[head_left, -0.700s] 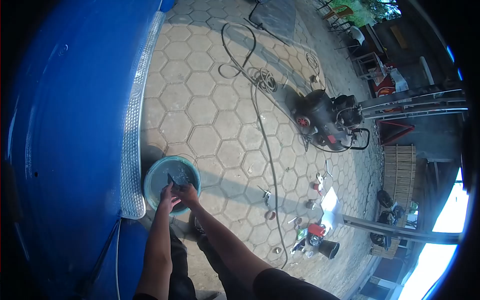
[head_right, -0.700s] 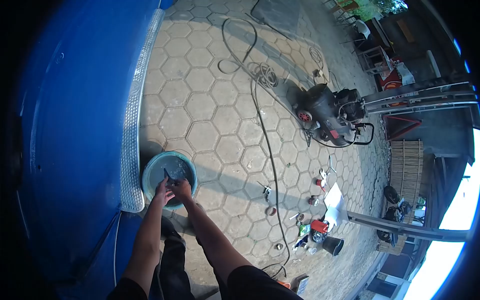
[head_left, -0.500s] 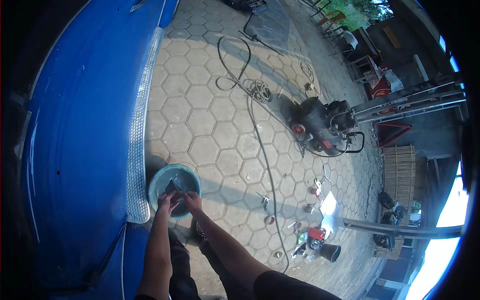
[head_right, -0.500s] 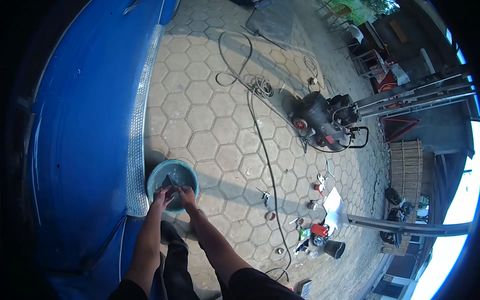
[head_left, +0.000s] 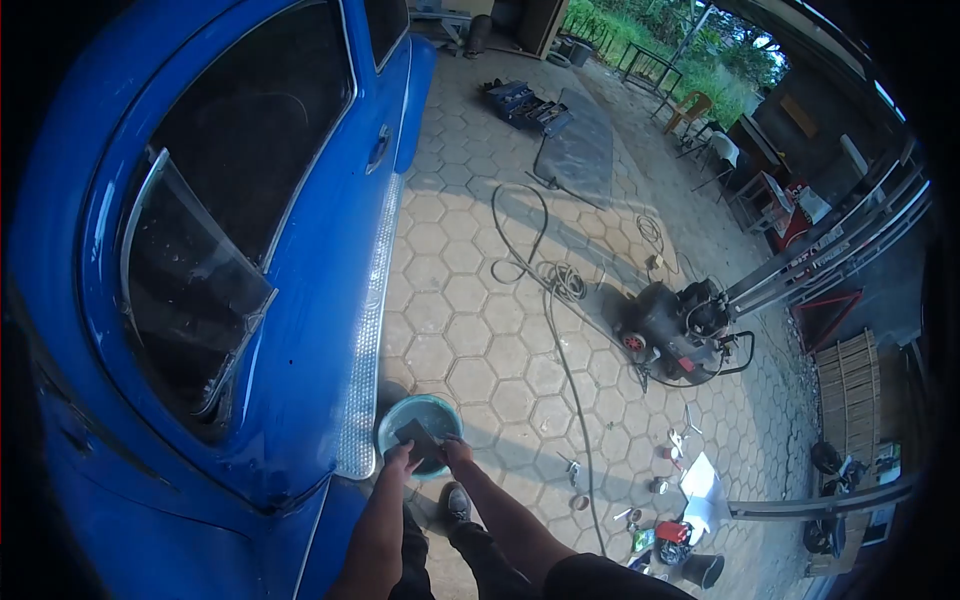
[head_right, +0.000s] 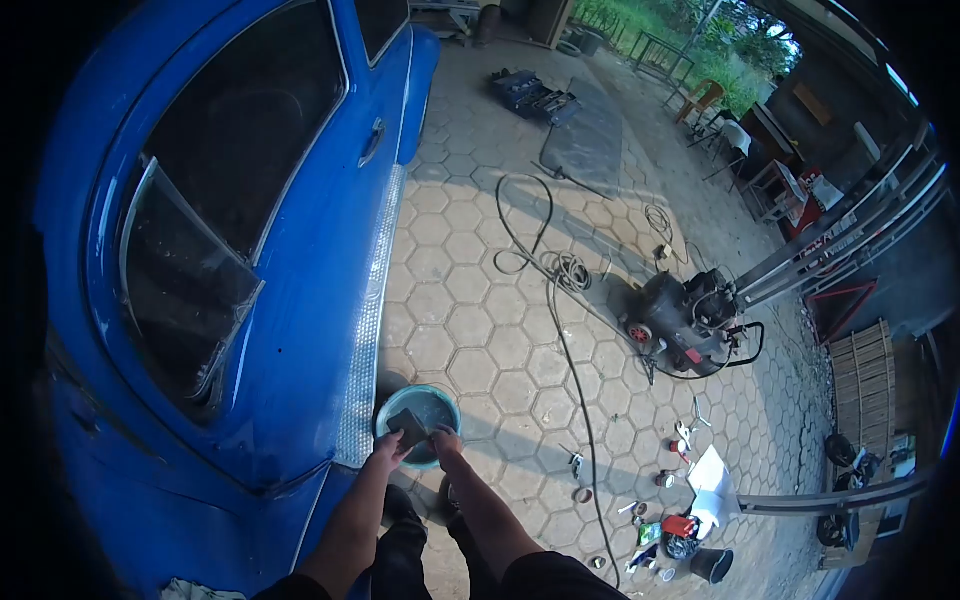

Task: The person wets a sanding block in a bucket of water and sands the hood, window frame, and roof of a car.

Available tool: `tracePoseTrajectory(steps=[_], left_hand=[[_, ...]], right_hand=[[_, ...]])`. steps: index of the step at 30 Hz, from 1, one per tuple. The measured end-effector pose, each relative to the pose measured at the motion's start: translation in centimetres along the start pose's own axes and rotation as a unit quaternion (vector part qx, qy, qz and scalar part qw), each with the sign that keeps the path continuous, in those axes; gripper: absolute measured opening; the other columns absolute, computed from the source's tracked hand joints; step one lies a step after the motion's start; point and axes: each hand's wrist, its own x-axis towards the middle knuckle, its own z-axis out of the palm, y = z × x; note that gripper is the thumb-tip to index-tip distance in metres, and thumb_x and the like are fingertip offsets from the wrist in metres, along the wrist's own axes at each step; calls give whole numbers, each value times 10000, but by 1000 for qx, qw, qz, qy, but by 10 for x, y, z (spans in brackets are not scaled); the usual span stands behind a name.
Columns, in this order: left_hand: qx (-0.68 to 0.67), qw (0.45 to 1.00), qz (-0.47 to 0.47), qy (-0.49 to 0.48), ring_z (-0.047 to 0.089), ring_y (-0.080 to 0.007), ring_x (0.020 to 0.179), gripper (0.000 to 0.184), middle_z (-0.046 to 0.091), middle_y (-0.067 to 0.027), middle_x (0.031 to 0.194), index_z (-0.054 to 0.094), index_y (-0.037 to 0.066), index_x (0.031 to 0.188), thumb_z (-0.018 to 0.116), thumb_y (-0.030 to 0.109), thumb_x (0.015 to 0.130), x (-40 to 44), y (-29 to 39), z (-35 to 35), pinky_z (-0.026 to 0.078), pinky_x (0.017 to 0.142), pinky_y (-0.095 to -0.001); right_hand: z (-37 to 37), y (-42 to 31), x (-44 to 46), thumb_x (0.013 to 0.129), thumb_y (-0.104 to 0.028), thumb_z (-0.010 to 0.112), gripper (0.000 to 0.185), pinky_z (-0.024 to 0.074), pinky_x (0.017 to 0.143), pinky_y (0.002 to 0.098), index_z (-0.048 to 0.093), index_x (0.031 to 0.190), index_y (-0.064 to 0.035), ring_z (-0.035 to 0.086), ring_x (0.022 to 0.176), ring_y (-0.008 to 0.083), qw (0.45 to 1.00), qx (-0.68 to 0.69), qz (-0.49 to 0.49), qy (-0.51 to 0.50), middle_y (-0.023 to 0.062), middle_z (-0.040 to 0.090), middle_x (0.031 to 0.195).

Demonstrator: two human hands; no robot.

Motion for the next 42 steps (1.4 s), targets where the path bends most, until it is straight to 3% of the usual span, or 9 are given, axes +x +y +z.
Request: tracePoseTrajectory(steps=[3,7,14,19,22,24,29,32,42], left_hand=[[32,998,23,-45,681,-212,948,258,686,-67,1078,588,127,1233,642,188,989,-65,4,8,543,848,-437],[122,989,50,-63,592,-271,1115,297,590,-89,1191,507,119,1253,617,156,980,-153,30,17,502,943,-461],[196,961,183,-75,593,-278,1209,403,600,-127,1263,495,102,1353,598,155,966,-275,90,32,527,962,-482],[205,935,281,-72,697,-260,973,469,670,-140,1132,520,72,1386,601,168,935,-362,117,32,592,738,-398],[440,791,409,117,709,-330,954,446,702,-212,1029,555,52,1273,634,209,863,-354,125,16,558,770,-440],[401,809,400,157,701,-296,955,410,707,-181,1041,540,45,1237,692,208,893,-414,118,17,548,811,-409],[389,714,542,212,707,-343,927,283,724,-164,943,637,56,1148,655,159,885,-445,72,-46,554,836,-440],[360,782,444,249,706,-317,951,197,719,-154,997,696,77,1070,646,134,887,-476,34,-90,554,863,-430],[404,713,430,379,683,-343,919,156,683,-146,994,720,115,1008,625,104,885,-493,-26,-224,546,880,-452]], right_hand=[[1,-35,-64,878,-535,646,616,504,946,490,615,1330,-118,572,1217,286,991,-95,71,-62,141,565,1364],[16,-88,-160,832,-701,639,800,398,1052,516,574,1418,-159,479,1335,291,955,-268,-32,-122,102,534,1452],[35,-141,-252,879,-604,674,699,420,985,461,549,1424,-185,557,1205,221,958,-166,-78,-222,55,588,1360],[64,-172,-307,965,-383,648,367,462,860,337,632,1206,-107,606,1018,147,938,-120,-148,-289,28,657,1120],[79,-177,-325,958,-271,664,251,492,803,318,645,1148,-109,620,967,126,925,-128,-171,-314,3,665,1041],[86,-177,-348,945,-236,667,243,503,792,327,643,1154,-114,622,981,133,921,-142,-177,-318,10,662,1038],[95,-152,-355,847,-245,742,338,483,663,328,597,1138,-151,631,897,135,917,-197,-168,-302,8,668,989],[97,-132,-353,843,-254,745,373,484,667,331,577,1163,-162,631,905,138,922,-223,-130,-289,7,671,990],[68,-51,-349,888,-200,683,379,514,861,439,549,1231,-112,604,1035,219,942,-182,-63,-274,49,602,1083]])
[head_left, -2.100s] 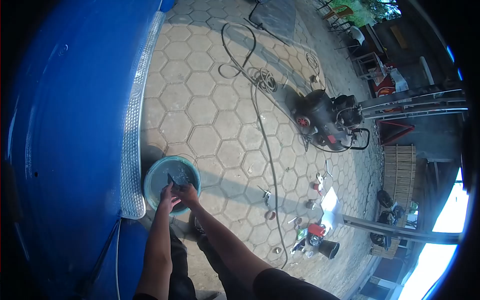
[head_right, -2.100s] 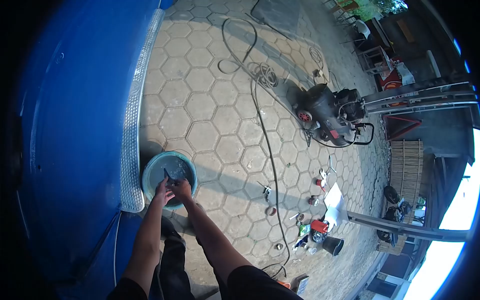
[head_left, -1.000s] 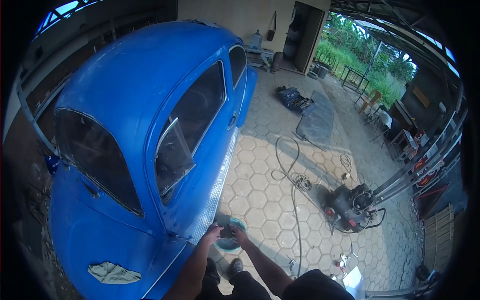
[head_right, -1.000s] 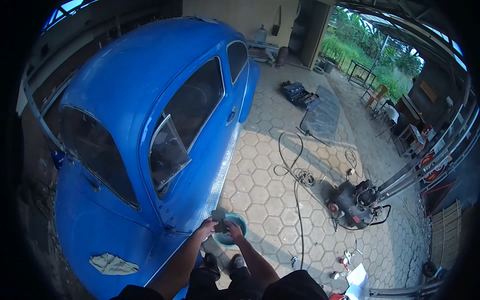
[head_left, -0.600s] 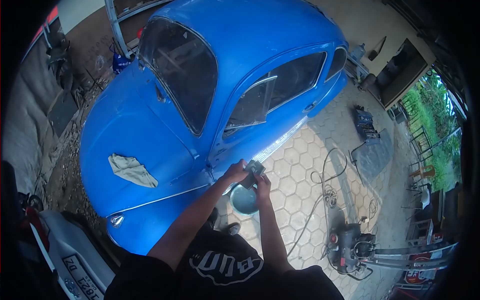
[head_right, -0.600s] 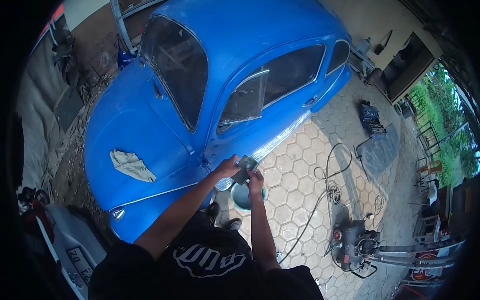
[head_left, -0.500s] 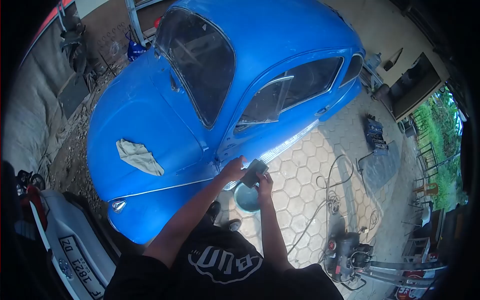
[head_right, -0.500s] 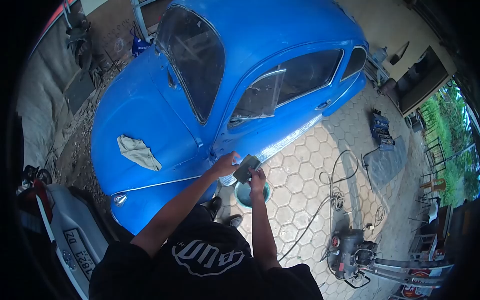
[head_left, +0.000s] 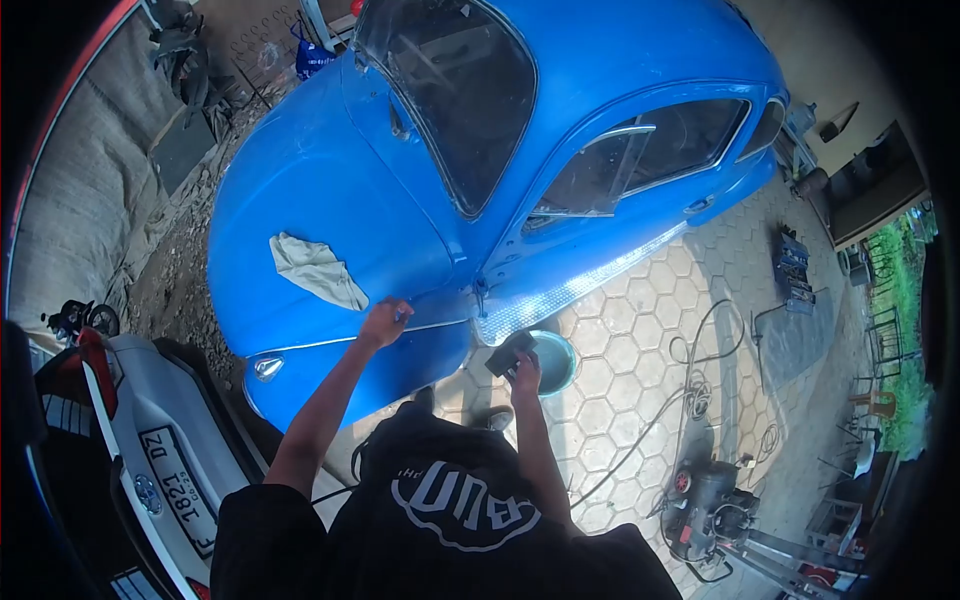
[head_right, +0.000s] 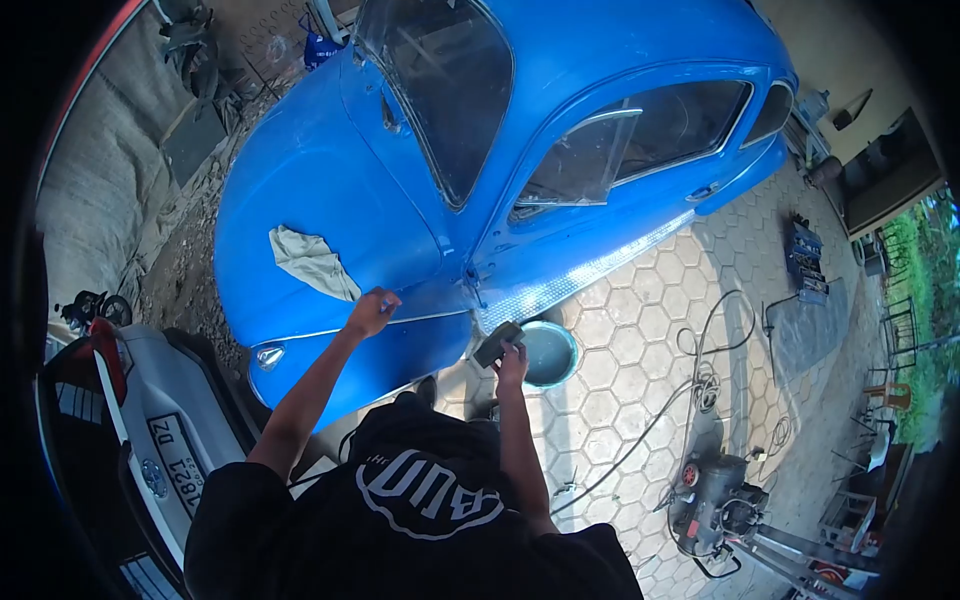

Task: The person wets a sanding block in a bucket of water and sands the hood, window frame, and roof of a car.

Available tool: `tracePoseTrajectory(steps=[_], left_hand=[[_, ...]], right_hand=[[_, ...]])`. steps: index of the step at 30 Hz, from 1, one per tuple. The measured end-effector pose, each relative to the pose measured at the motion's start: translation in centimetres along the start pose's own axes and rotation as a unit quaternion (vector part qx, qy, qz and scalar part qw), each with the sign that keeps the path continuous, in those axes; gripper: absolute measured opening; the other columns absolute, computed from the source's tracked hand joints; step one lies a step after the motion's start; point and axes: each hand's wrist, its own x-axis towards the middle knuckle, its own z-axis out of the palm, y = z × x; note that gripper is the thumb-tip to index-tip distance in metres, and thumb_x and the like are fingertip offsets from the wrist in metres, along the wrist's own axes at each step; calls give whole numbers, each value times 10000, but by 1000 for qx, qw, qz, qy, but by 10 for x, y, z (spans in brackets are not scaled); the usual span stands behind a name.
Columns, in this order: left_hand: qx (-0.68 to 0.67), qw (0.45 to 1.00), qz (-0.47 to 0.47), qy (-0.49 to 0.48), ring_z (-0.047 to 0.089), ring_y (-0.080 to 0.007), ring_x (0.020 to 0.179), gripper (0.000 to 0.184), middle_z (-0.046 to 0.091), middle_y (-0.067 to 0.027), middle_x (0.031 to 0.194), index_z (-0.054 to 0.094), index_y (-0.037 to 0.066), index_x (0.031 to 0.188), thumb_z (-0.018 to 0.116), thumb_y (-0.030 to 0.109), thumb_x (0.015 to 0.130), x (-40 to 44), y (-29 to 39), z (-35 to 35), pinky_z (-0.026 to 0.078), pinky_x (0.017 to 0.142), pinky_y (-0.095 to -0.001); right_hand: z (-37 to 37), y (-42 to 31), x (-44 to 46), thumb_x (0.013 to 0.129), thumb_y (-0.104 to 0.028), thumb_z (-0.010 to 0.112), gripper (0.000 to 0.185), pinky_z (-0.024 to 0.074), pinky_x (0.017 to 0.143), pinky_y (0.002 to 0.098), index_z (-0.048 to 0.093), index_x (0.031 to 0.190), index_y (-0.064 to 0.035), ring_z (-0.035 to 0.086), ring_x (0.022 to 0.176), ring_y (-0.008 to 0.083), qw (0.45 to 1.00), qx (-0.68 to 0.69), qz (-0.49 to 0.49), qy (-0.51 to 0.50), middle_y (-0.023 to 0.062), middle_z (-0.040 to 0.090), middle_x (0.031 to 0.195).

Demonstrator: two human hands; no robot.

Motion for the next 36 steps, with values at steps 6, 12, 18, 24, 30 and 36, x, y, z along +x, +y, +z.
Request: tracePoseTrajectory(steps=[6,12,18,24,30,36], left_hand=[[-3,987,154,36,684,-352,830,145,685,-145,910,681,117,1030,642,119,890,58,-33,-10,555,798,-450],[32,983,179,-32,657,-381,636,135,678,-101,733,674,159,999,700,180,869,52,-23,-24,531,651,-493],[69,926,362,84,649,-311,1019,233,665,-91,1116,693,167,1064,723,237,844,98,-41,-53,518,748,-466],[106,892,434,68,431,-326,1397,458,483,-84,1487,590,224,1397,629,240,941,146,-33,-41,342,1152,-558],[181,891,413,47,360,-315,1469,465,429,-63,1567,554,247,1441,566,200,978,147,-31,-9,257,1224,-537],[174,895,408,51,349,-296,1481,511,436,-50,1562,571,261,1418,593,131,924,151,-41,-1,254,1232,-533]], right_hand=[[4,70,28,855,-142,714,394,561,789,379,653,1235,-58,699,926,236,971,-136,-153,122,118,726,1049],[48,89,18,814,-248,774,355,545,833,409,711,1105,-55,731,892,309,894,-267,-182,310,141,748,990],[112,91,5,820,-247,766,308,524,859,417,695,1042,-46,709,973,342,878,-239,-230,346,152,732,965],[178,100,22,874,-205,701,427,549,905,404,650,1265,-40,726,1039,314,886,-207,-220,353,179,735,1136],[236,87,24,929,-140,655,428,558,924,405,595,1320,23,698,1100,339,866,-212,-280,356,201,709,1168],[277,91,19,1014,-159,530,451,509,1007,412,511,1423,29,558,1284,390,885,-202,-344,240,253,511,1426]])
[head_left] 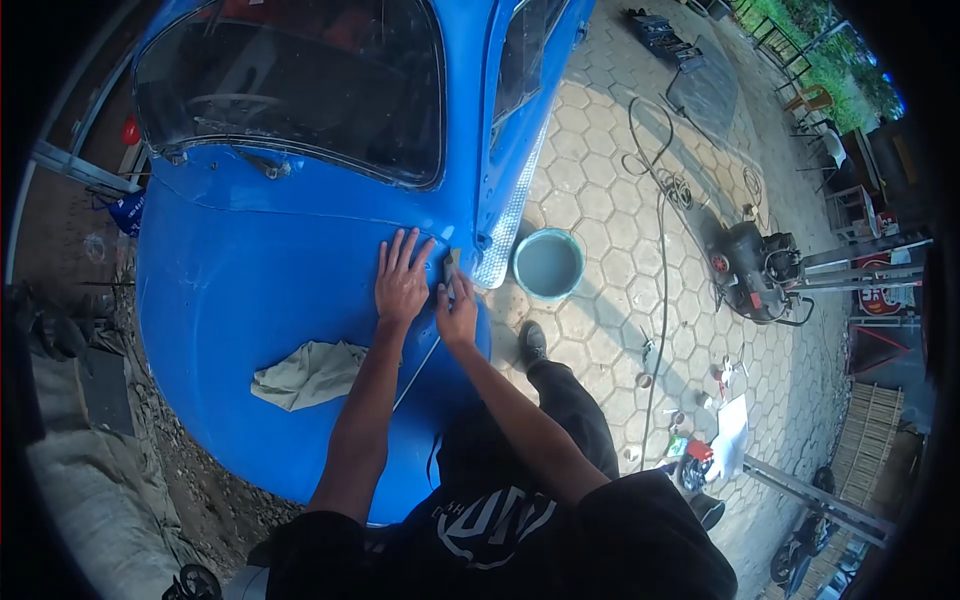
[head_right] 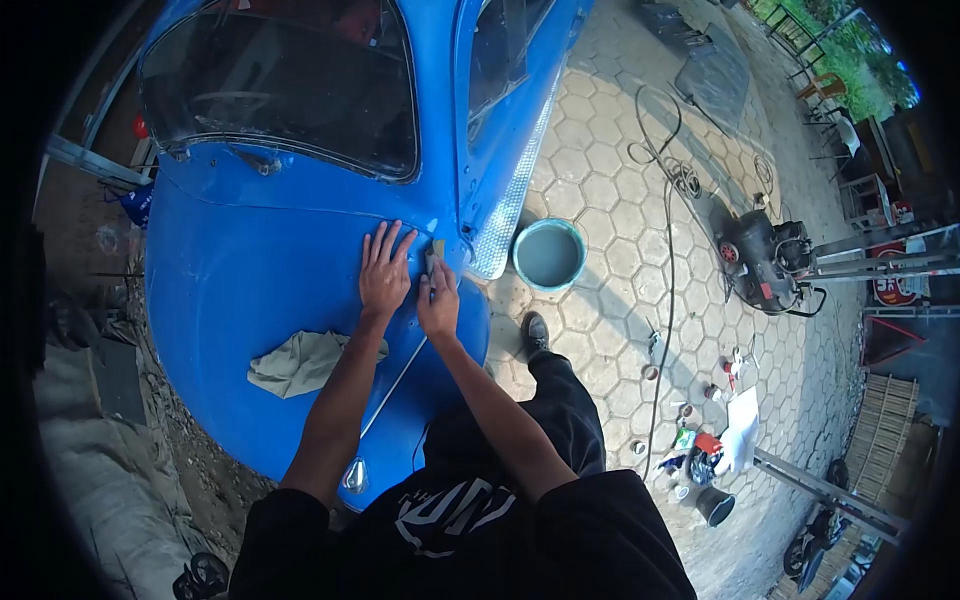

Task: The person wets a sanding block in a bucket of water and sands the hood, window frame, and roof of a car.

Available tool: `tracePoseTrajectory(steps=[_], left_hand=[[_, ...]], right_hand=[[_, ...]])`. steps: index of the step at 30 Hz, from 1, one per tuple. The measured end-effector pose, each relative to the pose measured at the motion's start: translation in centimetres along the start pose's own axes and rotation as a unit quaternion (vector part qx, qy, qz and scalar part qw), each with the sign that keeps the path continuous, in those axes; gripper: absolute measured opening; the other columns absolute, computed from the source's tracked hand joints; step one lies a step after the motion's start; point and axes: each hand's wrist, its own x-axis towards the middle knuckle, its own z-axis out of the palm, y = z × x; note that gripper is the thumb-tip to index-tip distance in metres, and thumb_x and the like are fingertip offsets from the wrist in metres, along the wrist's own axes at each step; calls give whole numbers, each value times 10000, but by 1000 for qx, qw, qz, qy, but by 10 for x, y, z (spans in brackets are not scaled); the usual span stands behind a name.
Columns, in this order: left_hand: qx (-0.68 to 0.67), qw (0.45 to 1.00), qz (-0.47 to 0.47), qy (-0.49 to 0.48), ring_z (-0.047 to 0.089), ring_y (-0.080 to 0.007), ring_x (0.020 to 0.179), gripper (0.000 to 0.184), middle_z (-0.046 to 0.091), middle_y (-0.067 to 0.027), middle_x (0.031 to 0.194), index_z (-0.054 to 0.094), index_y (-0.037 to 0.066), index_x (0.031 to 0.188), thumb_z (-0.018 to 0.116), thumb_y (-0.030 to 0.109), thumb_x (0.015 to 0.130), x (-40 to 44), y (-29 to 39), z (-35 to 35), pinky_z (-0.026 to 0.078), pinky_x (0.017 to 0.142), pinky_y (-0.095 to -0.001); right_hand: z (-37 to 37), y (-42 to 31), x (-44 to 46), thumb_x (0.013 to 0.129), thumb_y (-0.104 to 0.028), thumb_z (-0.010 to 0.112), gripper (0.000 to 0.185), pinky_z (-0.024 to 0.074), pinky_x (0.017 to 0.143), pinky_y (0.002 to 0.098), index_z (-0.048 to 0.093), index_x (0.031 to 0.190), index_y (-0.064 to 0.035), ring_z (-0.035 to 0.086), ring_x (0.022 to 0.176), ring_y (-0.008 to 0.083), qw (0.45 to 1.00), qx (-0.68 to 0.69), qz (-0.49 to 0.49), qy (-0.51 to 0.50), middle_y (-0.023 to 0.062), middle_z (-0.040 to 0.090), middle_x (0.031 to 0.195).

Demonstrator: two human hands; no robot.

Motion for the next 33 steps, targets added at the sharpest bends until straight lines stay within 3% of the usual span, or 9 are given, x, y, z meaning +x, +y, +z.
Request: tracePoseTrajectory(steps=[1,5,8,12,17,21,25,29,33], left_hand=[[-1,1000,2,2,353,-290,1480,524,438,-47,1561,584,241,1402,598,86,902,1,-1,1,259,1232,-531],[-41,999,-4,4,386,-308,1460,565,466,-66,1539,594,207,1392,587,-8,869,0,0,-6,285,1220,-533],[-113,992,5,50,426,-321,1433,557,495,-80,1514,603,200,1387,579,-14,873,-4,-13,5,308,1206,-535],[-122,992,19,3,440,-326,1425,527,499,-89,1516,603,200,1398,552,17,906,-19,-17,-25,330,1188,-528],[-73,997,18,-1,430,-321,1435,518,477,-86,1539,596,206,1409,539,50,919,-22,-22,-22,337,1180,-523],[-77,997,14,-8,429,-318,1435,510,480,-83,1535,600,201,1403,537,53,919,-11,-19,-29,338,1179,-521],[-84,996,17,-5,435,-313,1429,502,485,-84,1529,604,203,1392,536,55,918,-13,-22,-28,337,1180,-514],[-86,996,11,-5,433,-310,1431,504,485,-83,1531,601,212,1397,531,66,919,-15,-22,-26,330,1184,-511],[-77,997,11,-14,428,-309,1437,511,480,-82,1537,597,215,1402,525,70,918,-18,-24,-29,329,1185,-510]], right_hand=[[2,1,-8,1063,-250,446,514,393,1135,423,426,1495,27,444,1392,420,999,-5,-19,-28,250,422,1523],[16,17,-32,1093,-351,337,623,175,1241,442,227,1584,16,177,1527,434,996,17,-47,-79,245,214,1648],[16,7,-14,1097,-378,312,653,173,1240,468,150,1602,4,147,1537,425,992,-87,1,-87,241,186,1657],[15,6,21,1090,-432,311,696,154,1232,544,68,1624,-59,94,1548,415,997,1,8,-81,192,113,1686],[18,16,-25,1095,-387,321,711,129,1256,443,23,1603,12,64,1546,428,985,-74,-15,-152,258,52,1672],[18,5,31,1076,-425,368,746,165,1224,562,42,1617,-28,64,1552,419,995,-1,35,-89,232,48,1683],[15,11,-23,1078,-457,339,753,125,1226,576,21,1622,-45,45,1559,397,988,-30,-46,-142,220,38,1688],[13,-6,4,1080,-458,333,743,129,1222,585,22,1625,-60,60,1561,384,989,-42,50,-132,199,42,1694],[12,-4,3,1080,-448,349,741,130,1224,579,29,1625,-61,57,1561,383,992,-39,18,-120,193,38,1695]])
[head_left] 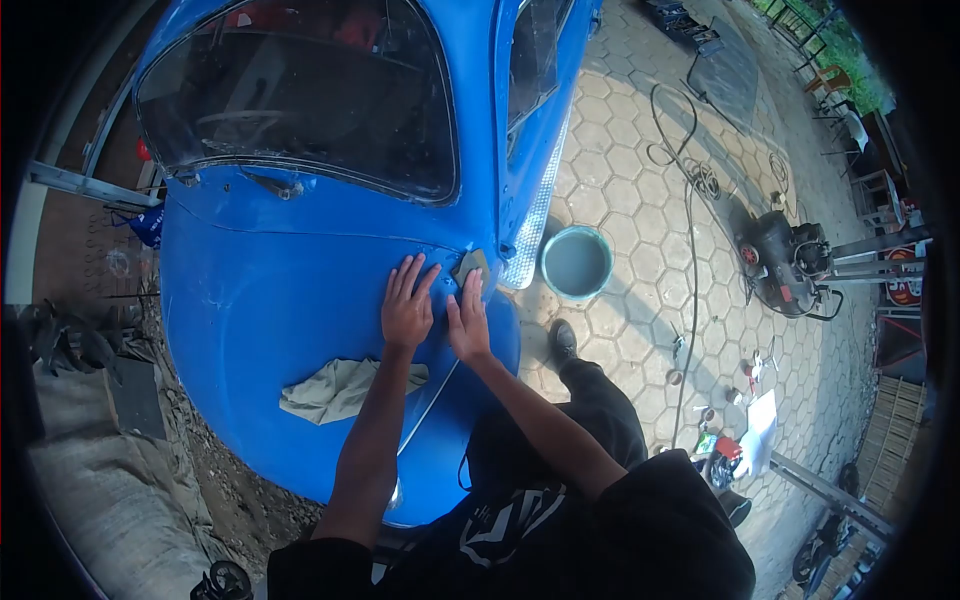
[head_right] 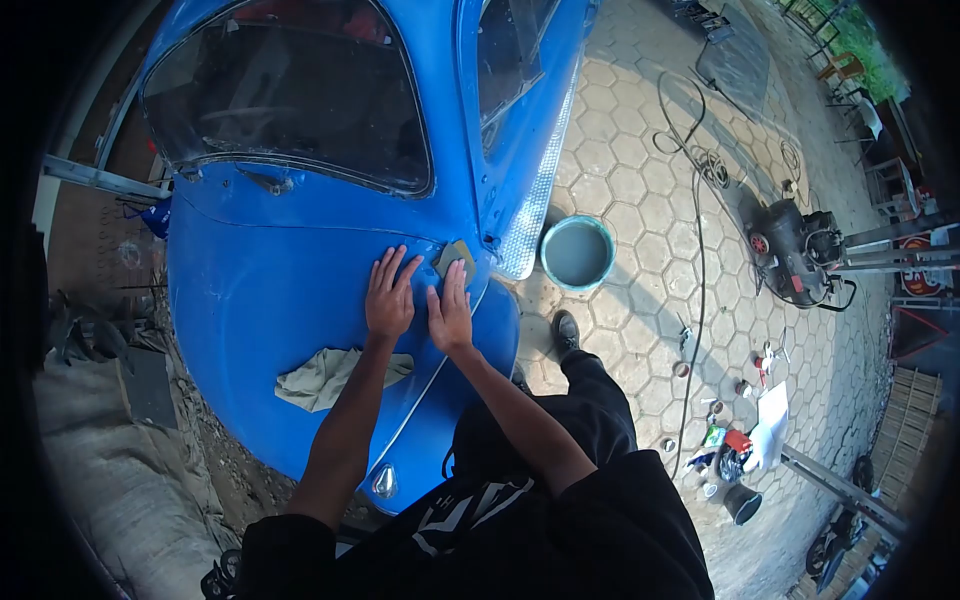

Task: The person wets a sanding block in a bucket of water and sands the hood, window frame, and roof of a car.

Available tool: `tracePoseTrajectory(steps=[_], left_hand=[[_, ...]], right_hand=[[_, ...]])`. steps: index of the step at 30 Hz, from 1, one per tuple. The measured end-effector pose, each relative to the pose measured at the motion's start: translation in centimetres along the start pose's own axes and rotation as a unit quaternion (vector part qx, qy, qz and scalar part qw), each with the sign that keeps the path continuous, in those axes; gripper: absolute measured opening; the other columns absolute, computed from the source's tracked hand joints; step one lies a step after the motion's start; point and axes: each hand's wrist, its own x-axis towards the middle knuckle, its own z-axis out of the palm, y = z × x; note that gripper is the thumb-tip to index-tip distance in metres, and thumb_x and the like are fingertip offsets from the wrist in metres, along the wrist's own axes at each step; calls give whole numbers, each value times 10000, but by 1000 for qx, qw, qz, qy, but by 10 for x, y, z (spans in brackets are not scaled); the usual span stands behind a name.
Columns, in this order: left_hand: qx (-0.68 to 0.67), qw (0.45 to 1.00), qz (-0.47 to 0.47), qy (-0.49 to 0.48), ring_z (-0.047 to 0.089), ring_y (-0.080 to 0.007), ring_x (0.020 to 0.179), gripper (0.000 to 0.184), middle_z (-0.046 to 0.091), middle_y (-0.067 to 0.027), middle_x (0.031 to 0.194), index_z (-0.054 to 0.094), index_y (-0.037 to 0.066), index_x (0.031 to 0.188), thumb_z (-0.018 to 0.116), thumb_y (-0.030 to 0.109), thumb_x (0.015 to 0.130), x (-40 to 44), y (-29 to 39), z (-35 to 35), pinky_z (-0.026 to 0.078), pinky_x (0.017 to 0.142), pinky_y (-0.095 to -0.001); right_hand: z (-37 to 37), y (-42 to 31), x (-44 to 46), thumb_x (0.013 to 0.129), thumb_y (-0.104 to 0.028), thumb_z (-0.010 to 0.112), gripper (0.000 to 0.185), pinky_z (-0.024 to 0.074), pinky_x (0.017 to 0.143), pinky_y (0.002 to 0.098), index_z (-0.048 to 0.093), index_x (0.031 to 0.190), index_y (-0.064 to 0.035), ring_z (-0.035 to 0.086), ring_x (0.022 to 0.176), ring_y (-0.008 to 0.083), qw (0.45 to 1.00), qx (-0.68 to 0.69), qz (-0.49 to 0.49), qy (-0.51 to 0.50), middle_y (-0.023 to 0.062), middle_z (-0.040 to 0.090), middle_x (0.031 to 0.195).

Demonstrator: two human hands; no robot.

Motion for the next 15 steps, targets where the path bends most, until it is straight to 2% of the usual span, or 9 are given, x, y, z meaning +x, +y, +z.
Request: tracePoseTrajectory(steps=[3,7,12,15], left_hand=[[0,1000,3,16,433,-308,1432,515,485,-81,1532,597,215,1401,526,68,913,5,2,7,333,1182,-513],[-1,1000,0,10,443,-310,1424,519,496,-81,1522,599,220,1400,530,72,907,6,3,3,337,1178,-517],[1,1000,6,20,441,-311,1424,516,490,-79,1526,599,227,1400,538,87,907,6,3,7,339,1177,-521],[7,1000,-3,11,439,-309,1425,500,486,-78,1529,605,231,1394,540,103,915,-1,0,3,336,1177,-522]], right_hand=[[9,8,-27,1080,-439,356,736,135,1228,564,37,1624,-59,44,1562,384,998,-38,13,-44,190,39,1696],[-3,1,24,1065,-458,384,780,115,1221,595,23,1621,-48,33,1562,386,997,51,57,22,215,35,1690],[12,8,-19,1073,-479,350,777,105,1230,572,26,1617,-29,40,1564,369,998,-39,30,-34,207,39,1692],[-2,-3,27,1056,-503,385,821,114,1221,593,16,1617,-32,35,1562,389,997,39,66,25,232,35,1685]])
